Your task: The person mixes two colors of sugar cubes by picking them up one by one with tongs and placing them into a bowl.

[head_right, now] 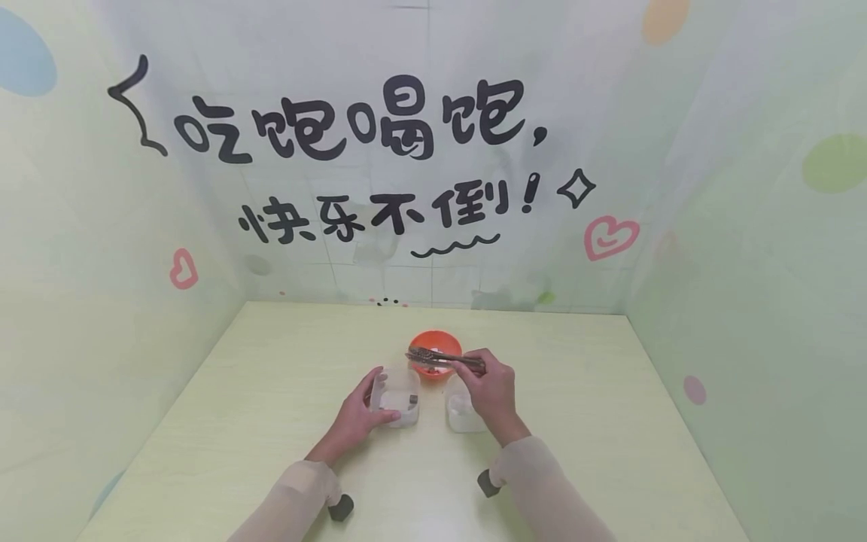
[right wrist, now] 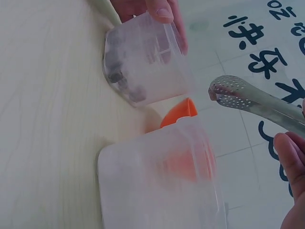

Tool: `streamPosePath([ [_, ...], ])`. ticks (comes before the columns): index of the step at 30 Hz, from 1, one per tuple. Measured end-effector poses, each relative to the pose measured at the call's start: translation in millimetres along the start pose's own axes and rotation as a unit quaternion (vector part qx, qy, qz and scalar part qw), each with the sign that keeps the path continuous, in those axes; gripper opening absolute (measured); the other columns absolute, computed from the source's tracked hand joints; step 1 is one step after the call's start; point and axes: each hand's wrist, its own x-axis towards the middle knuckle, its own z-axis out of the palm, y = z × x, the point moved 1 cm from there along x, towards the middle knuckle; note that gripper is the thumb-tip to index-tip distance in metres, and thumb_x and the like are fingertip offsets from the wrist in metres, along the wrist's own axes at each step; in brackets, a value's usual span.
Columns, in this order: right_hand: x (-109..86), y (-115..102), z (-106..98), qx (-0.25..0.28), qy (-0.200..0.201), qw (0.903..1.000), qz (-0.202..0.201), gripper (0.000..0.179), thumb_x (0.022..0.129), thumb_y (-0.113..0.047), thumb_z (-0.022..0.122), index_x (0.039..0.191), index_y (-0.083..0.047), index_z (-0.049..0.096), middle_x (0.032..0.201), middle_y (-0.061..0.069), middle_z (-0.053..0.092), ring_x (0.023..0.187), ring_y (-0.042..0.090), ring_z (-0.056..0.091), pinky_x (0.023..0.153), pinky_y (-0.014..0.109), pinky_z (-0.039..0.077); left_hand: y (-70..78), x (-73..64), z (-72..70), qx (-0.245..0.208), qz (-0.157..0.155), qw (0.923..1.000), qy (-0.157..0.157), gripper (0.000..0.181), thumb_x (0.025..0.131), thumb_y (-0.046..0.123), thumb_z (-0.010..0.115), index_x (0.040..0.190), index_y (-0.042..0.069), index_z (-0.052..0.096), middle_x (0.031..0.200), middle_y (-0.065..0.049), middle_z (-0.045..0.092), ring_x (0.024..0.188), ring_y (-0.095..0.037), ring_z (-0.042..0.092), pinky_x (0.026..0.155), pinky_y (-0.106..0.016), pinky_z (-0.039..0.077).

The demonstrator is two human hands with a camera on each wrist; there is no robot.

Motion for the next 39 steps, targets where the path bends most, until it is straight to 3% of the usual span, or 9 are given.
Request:
streamPosePath([
  [8,-1.7,6.5,-1.2,-0.016,0.008,0.9996,0.021,0.018,0.08,-0.01,0.08,0.09,-0.001,0.067,0.073,0.008,0.071,0.057,0.015,0.065,0.05,0.022,0.053,-0.5,-0.4,-0.4,-0.003,0.006,1.0,0.0,0.104,0.07,0.032,0.087,0.153,0.017,0.029,0.152,-0.01,0.038,0.139,-0.034,0.033,0.111,-0.052,0.029],
  [19,-4.7,14.3,-1.5,-0.041,0.008,0.9989,0.02,0.022,0.079,-0.012,0.081,0.092,-0.002,0.067,0.074,0.007,0.07,0.06,0.015,0.064,0.051,0.026,0.054,-0.3,-1.2,0.2,-0.002,0.003,1.0,0.002,0.102,0.071,0.031,0.087,0.153,0.017,0.029,0.152,-0.01,0.038,0.139,-0.034,0.033,0.112,-0.052,0.029],
  [31,-6.4,0.8,2.1,0.028,-0.001,0.9996,0.002,0.02,0.077,-0.009,0.083,0.09,-0.005,0.068,0.076,0.005,0.072,0.065,0.015,0.068,0.053,0.025,0.056,0.3,0.4,0.0,0.002,0.008,1.0,0.005,0.099,0.073,0.025,0.087,0.153,0.016,0.029,0.15,-0.011,0.04,0.138,-0.035,0.034,0.111,-0.052,0.031],
  [39,-9.3,-6.8,5.3,0.043,-0.05,0.9977,-0.012,0.02,0.077,-0.01,0.082,0.091,-0.007,0.069,0.08,0.001,0.072,0.068,0.012,0.067,0.061,0.026,0.058,1.8,-1.2,0.7,-0.002,0.0,1.0,0.004,0.099,0.074,0.023,0.086,0.154,0.016,0.028,0.152,-0.011,0.037,0.138,-0.035,0.033,0.111,-0.051,0.03],
])
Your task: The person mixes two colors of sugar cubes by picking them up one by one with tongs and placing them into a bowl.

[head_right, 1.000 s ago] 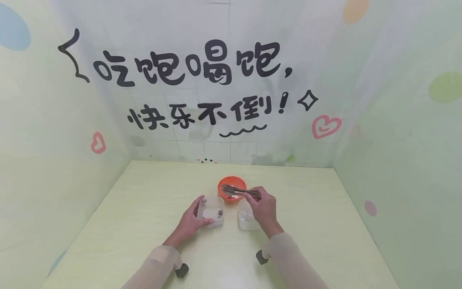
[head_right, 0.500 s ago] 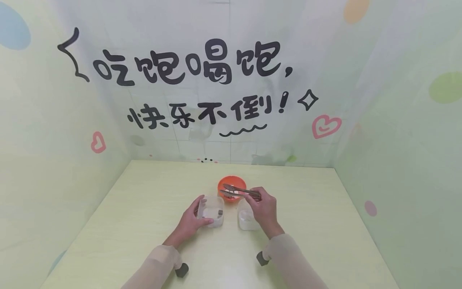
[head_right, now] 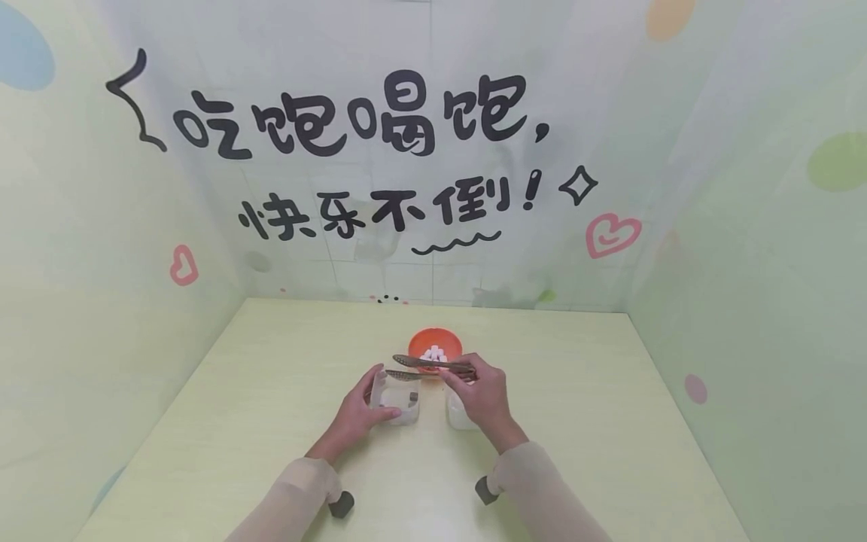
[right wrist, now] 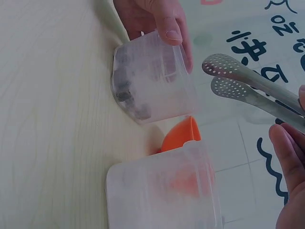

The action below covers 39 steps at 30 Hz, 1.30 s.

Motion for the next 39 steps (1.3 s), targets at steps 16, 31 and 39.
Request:
streamPosePath([
  [16,-11.1,0.3,19.8,-0.018,-0.119,0.9908,0.063,0.019,0.08,-0.016,0.08,0.094,-0.013,0.068,0.084,-0.004,0.072,0.072,0.009,0.066,0.063,0.021,0.056,-3.8,0.6,-0.9,-0.007,0.011,0.9999,-0.007,0.103,0.071,0.033,0.087,0.154,0.016,0.028,0.151,-0.011,0.039,0.137,-0.033,0.036,0.11,-0.052,0.031],
  [31,-1.0,-0.7,24.5,-0.046,-0.183,0.973,0.133,0.021,0.081,-0.021,0.08,0.093,-0.014,0.065,0.08,-0.006,0.066,0.068,0.01,0.059,0.058,0.024,0.053,-0.7,-0.7,-1.9,0.004,0.012,0.9999,-0.006,0.105,0.07,0.038,0.087,0.154,0.017,0.028,0.151,-0.009,0.039,0.138,-0.033,0.034,0.111,-0.052,0.03],
  [39,7.9,-2.0,23.4,-0.044,-0.236,0.9567,0.165,0.028,0.081,-0.021,0.08,0.103,-0.012,0.063,0.094,-0.003,0.069,0.085,0.013,0.066,0.071,0.03,0.057,-1.5,-0.2,-1.8,0.003,0.014,0.9999,-0.005,0.103,0.071,0.034,0.087,0.153,0.017,0.029,0.151,-0.01,0.039,0.139,-0.032,0.034,0.112,-0.051,0.029],
])
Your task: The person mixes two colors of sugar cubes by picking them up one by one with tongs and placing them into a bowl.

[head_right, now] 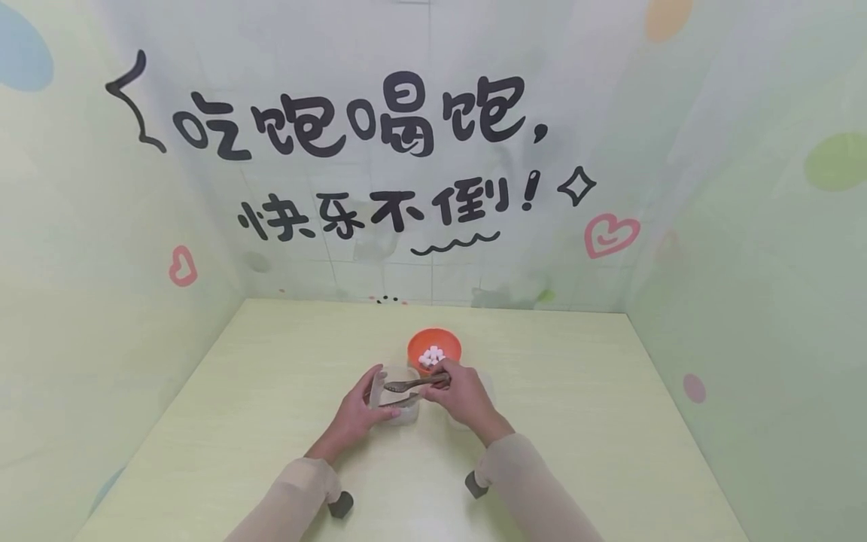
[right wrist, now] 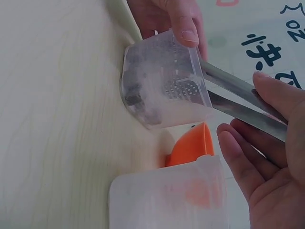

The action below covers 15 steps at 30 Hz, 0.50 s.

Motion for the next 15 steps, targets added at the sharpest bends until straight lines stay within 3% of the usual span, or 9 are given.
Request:
streamPosePath([
  [10,-0.1,-0.2,-2.4,0.009,-0.034,0.999,0.026,0.032,0.08,-0.02,0.081,0.109,-0.012,0.07,0.098,0.001,0.07,0.089,0.016,0.066,0.077,0.032,0.058,1.0,-1.5,0.2,-0.004,-0.003,1.0,-0.003,0.104,0.07,0.038,0.086,0.154,0.018,0.028,0.151,-0.01,0.039,0.137,-0.033,0.036,0.11,-0.052,0.032],
  [15,0.7,-0.7,-5.9,0.005,-0.051,0.9985,0.019,0.033,0.08,-0.018,0.081,0.111,-0.012,0.072,0.102,0.005,0.071,0.088,0.016,0.066,0.076,0.031,0.058,1.9,-1.5,0.5,-0.002,-0.008,1.0,-0.003,0.104,0.07,0.038,0.086,0.154,0.019,0.028,0.152,-0.01,0.038,0.138,-0.033,0.035,0.11,-0.052,0.032],
])
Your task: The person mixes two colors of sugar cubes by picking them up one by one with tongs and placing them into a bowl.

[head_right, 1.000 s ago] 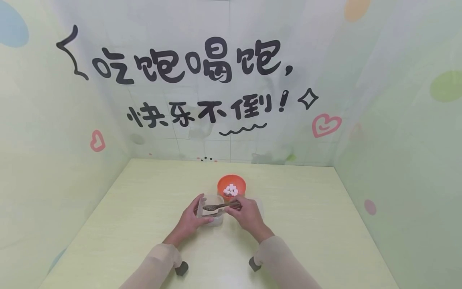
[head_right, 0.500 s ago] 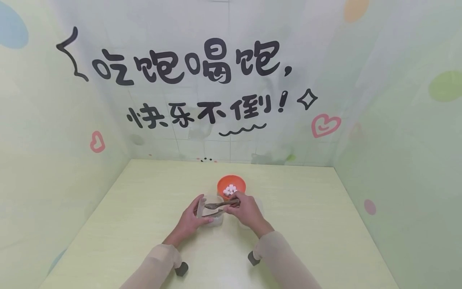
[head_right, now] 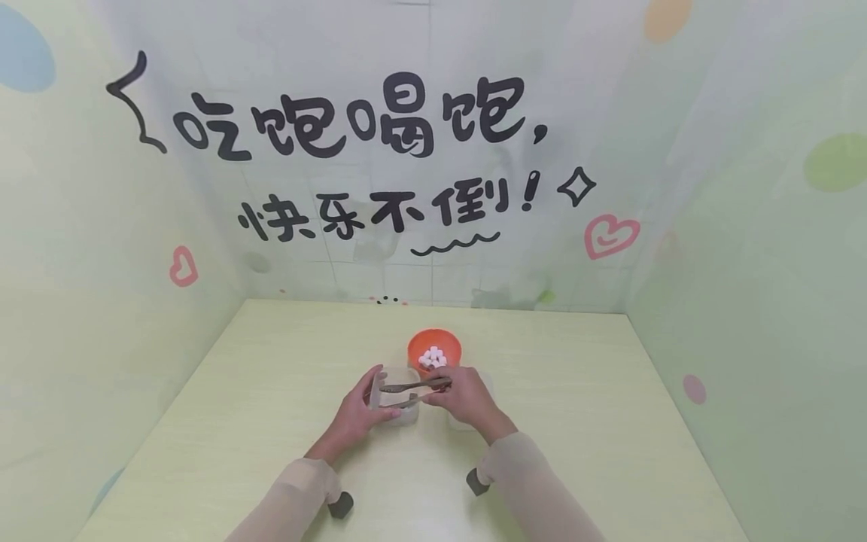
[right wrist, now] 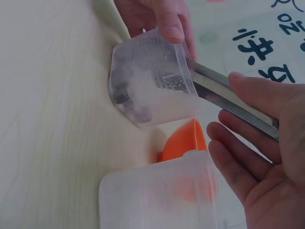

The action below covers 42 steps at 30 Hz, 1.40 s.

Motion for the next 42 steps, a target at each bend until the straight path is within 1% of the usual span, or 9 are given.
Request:
streamPosePath([
  [4,0.0,-1.2,-1.7,-0.008,-0.004,0.9999,-0.007,0.032,0.08,-0.016,0.081,0.111,-0.012,0.073,0.103,0.005,0.071,0.087,0.015,0.066,0.075,0.03,0.058,-0.1,0.8,0.3,0.003,-0.003,1.0,0.001,0.104,0.07,0.039,0.086,0.154,0.019,0.028,0.152,-0.009,0.038,0.138,-0.033,0.035,0.11,-0.052,0.031],
  [9,-1.0,-1.6,-1.9,-0.014,0.012,0.9997,-0.014,0.029,0.08,-0.016,0.08,0.108,-0.012,0.074,0.102,0.005,0.071,0.086,0.016,0.066,0.073,0.03,0.058,-1.1,2.9,0.7,0.003,-0.005,1.0,0.003,0.102,0.072,0.035,0.086,0.154,0.019,0.028,0.152,-0.009,0.038,0.138,-0.033,0.035,0.11,-0.052,0.032],
  [13,-0.7,-0.6,0.1,-0.014,0.016,0.9996,-0.02,0.027,0.081,-0.015,0.08,0.107,-0.012,0.074,0.101,0.004,0.071,0.086,0.016,0.066,0.072,0.029,0.058,-1.5,3.9,0.5,0.004,-0.002,1.0,0.006,0.101,0.073,0.031,0.086,0.154,0.017,0.028,0.152,-0.009,0.038,0.138,-0.033,0.035,0.11,-0.052,0.032],
  [21,0.2,0.1,2.4,-0.025,0.014,0.9988,-0.04,0.026,0.081,-0.015,0.079,0.106,-0.012,0.074,0.1,0.003,0.072,0.086,0.015,0.067,0.072,0.027,0.058,0.1,3.1,-0.1,0.002,0.005,1.0,0.002,0.1,0.074,0.029,0.086,0.154,0.015,0.027,0.151,-0.011,0.038,0.137,-0.034,0.036,0.11,-0.053,0.032],
  [30,-1.3,-2.4,6.8,-0.046,0.038,0.9976,-0.034,0.025,0.082,-0.014,0.079,0.107,-0.013,0.074,0.099,0.0,0.072,0.087,0.016,0.067,0.07,0.027,0.057,0.2,1.8,-0.5,-0.002,0.006,1.0,-0.001,0.097,0.076,0.023,0.085,0.154,0.015,0.027,0.151,-0.012,0.038,0.137,-0.033,0.035,0.111,-0.052,0.031],
  [35,-1.6,-3.9,5.7,-0.046,0.028,0.9981,-0.03,0.026,0.082,-0.015,0.079,0.107,-0.014,0.074,0.098,-0.001,0.072,0.087,0.015,0.067,0.072,0.028,0.057,0.3,1.2,-0.6,0.003,0.005,1.0,0.002,0.097,0.076,0.023,0.085,0.154,0.015,0.028,0.151,-0.012,0.039,0.137,-0.034,0.036,0.11,-0.052,0.031],
  [42,-0.9,-6.1,2.8,-0.041,0.01,0.9984,-0.037,0.024,0.081,-0.016,0.08,0.105,-0.014,0.074,0.094,-0.002,0.071,0.083,0.013,0.065,0.07,0.026,0.056,-0.2,0.4,-1.1,0.002,0.004,1.0,-0.001,0.101,0.073,0.03,0.086,0.154,0.015,0.027,0.152,-0.011,0.037,0.137,-0.034,0.035,0.111,-0.051,0.031],
])
